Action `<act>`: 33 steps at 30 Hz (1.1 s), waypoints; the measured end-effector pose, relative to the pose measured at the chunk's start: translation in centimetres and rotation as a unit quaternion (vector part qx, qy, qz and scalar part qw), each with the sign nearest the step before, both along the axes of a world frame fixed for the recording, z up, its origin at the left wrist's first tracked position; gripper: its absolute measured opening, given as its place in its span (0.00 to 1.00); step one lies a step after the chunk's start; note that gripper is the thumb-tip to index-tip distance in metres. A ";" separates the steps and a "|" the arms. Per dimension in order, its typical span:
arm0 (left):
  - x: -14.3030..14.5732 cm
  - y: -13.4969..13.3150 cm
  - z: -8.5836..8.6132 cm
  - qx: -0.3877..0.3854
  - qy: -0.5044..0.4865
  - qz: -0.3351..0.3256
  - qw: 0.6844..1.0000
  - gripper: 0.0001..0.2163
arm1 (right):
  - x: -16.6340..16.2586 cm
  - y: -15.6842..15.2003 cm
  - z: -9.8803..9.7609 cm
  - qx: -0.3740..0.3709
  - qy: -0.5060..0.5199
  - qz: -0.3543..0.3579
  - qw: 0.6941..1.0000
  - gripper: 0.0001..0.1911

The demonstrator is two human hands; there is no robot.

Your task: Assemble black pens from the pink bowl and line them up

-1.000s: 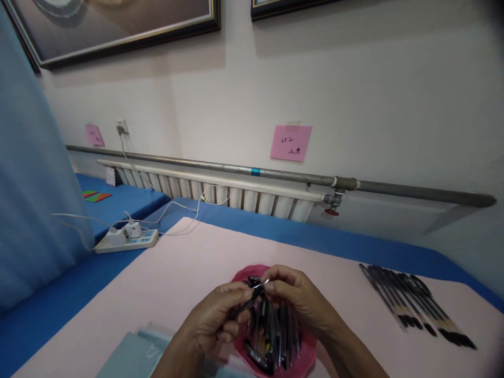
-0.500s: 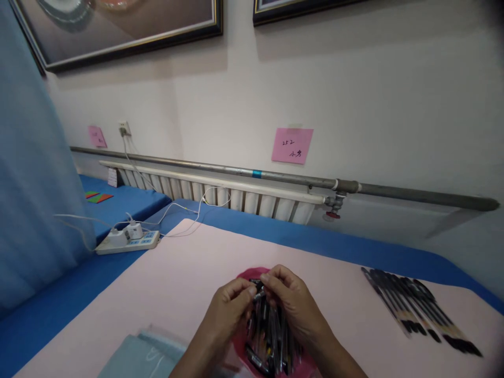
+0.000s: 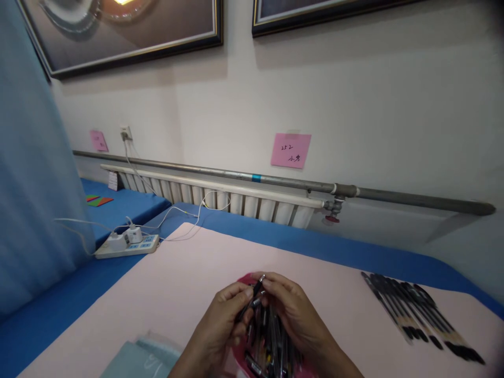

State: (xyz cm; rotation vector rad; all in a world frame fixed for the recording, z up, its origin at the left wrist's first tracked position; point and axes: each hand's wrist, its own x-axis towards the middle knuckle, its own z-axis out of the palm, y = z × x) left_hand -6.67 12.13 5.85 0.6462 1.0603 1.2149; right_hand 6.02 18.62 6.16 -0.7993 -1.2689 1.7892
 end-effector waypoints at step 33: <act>-0.3 0.1 0.3 0.019 0.104 0.034 0.994 0.13 | 0.1 0.0 0.1 -0.005 -0.012 -0.004 1.000 0.08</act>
